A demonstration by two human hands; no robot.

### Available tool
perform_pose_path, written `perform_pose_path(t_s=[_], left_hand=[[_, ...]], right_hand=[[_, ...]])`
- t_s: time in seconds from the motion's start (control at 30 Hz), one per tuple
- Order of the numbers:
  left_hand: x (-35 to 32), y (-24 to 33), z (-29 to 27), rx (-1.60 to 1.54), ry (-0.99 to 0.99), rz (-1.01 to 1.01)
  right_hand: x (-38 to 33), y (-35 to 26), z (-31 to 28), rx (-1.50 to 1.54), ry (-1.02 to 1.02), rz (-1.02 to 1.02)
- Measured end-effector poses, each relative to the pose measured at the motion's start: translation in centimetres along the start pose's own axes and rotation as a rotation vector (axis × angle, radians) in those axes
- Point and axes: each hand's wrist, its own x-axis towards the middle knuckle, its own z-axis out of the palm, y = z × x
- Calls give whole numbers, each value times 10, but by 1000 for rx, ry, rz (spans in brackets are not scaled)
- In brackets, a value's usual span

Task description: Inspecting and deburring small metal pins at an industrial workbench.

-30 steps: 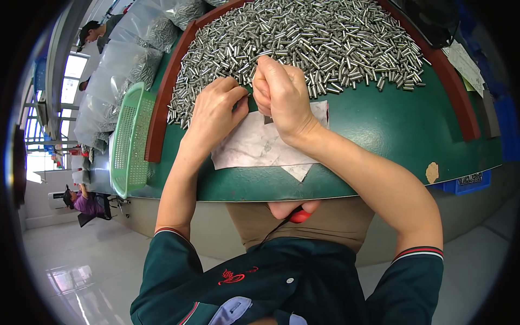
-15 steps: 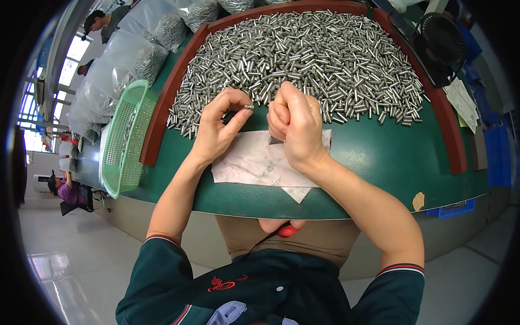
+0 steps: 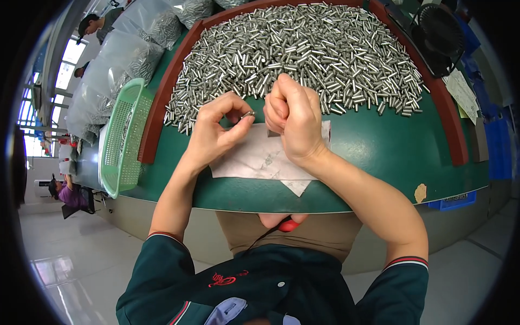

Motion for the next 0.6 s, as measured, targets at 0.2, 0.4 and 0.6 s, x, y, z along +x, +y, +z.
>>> perform_pose_path(t_s=[0.2, 0.4, 0.6], left_hand=[[-10, 3, 6, 144, -193, -86], [-9, 3, 8, 124, -190, -123], [-11, 2, 10, 126, -176, -114]], right_hand=[[1, -8, 3, -14, -32, -51], [2, -1, 0, 32, -5, -15], [2, 2, 0, 34, 8, -13]])
